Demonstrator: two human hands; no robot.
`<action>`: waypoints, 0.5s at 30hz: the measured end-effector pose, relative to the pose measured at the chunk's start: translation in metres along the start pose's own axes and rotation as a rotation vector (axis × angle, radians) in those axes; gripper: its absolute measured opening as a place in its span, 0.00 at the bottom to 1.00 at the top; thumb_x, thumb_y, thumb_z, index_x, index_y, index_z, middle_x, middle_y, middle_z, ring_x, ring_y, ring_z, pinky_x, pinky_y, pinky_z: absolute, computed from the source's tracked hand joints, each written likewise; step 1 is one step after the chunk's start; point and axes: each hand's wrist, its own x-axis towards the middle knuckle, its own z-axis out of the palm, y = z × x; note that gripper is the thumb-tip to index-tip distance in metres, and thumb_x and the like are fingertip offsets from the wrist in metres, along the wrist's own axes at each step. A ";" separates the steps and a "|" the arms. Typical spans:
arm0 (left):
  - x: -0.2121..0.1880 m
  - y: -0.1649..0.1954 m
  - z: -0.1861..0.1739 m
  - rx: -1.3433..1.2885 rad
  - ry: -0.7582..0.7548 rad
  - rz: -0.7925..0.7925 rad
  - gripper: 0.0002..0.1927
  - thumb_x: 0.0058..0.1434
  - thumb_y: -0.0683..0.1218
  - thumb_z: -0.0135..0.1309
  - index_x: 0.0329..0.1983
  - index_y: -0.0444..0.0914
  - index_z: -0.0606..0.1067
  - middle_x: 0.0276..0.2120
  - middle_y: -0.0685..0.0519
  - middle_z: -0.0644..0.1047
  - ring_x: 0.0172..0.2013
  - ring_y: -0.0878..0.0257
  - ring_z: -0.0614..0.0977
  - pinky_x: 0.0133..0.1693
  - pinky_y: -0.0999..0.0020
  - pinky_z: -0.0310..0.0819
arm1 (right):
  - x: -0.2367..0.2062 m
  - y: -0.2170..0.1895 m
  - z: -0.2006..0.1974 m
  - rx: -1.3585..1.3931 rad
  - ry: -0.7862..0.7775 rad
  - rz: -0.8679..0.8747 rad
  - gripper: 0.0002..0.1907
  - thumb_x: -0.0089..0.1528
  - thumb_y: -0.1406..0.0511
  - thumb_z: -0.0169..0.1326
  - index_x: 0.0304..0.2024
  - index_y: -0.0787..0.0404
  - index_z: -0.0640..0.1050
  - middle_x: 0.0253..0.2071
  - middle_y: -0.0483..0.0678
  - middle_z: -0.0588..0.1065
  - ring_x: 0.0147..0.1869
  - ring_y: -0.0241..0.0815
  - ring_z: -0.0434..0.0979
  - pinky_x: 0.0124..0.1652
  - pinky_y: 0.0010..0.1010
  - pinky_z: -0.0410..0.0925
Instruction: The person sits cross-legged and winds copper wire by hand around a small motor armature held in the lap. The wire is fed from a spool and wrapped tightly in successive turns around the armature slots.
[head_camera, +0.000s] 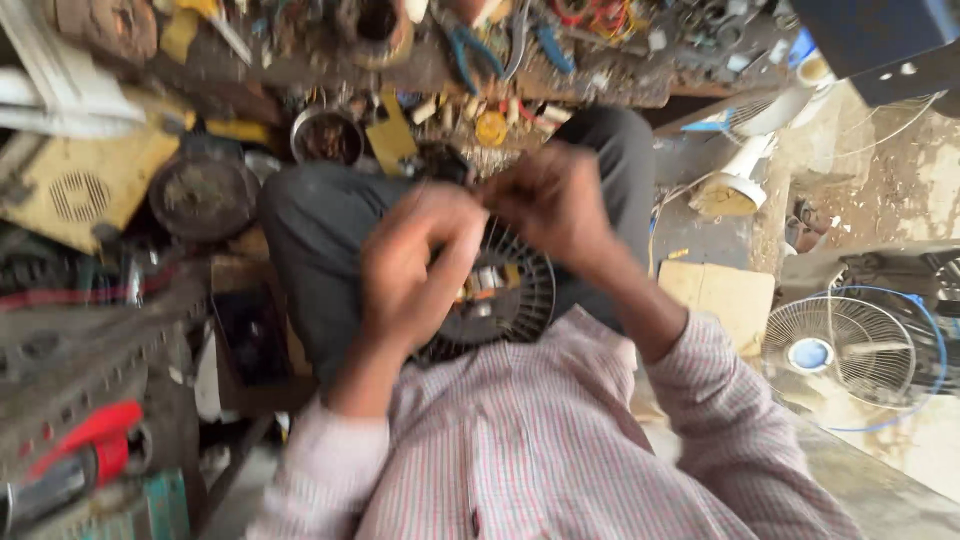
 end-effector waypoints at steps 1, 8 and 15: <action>0.009 -0.002 -0.002 0.252 -0.106 -0.020 0.09 0.65 0.47 0.64 0.37 0.37 0.79 0.41 0.48 0.80 0.45 0.53 0.82 0.51 0.56 0.76 | 0.001 -0.002 -0.001 -0.135 0.005 -0.025 0.03 0.58 0.70 0.65 0.34 0.60 0.83 0.33 0.47 0.79 0.37 0.46 0.79 0.36 0.37 0.72; 0.019 -0.046 -0.037 0.357 -0.412 -0.171 0.08 0.59 0.45 0.65 0.37 0.37 0.80 0.35 0.54 0.80 0.35 0.66 0.82 0.37 0.70 0.75 | -0.012 -0.040 -0.023 -0.152 -0.113 -0.036 0.04 0.57 0.70 0.67 0.33 0.60 0.83 0.28 0.48 0.77 0.31 0.45 0.76 0.31 0.36 0.68; 0.003 -0.050 -0.043 -0.128 -0.346 -0.233 0.10 0.64 0.40 0.55 0.49 0.39 0.78 0.46 0.55 0.80 0.45 0.69 0.81 0.47 0.73 0.76 | -0.033 -0.054 -0.014 -0.140 -0.205 -0.202 0.05 0.56 0.70 0.67 0.34 0.61 0.82 0.28 0.46 0.76 0.29 0.40 0.76 0.29 0.33 0.69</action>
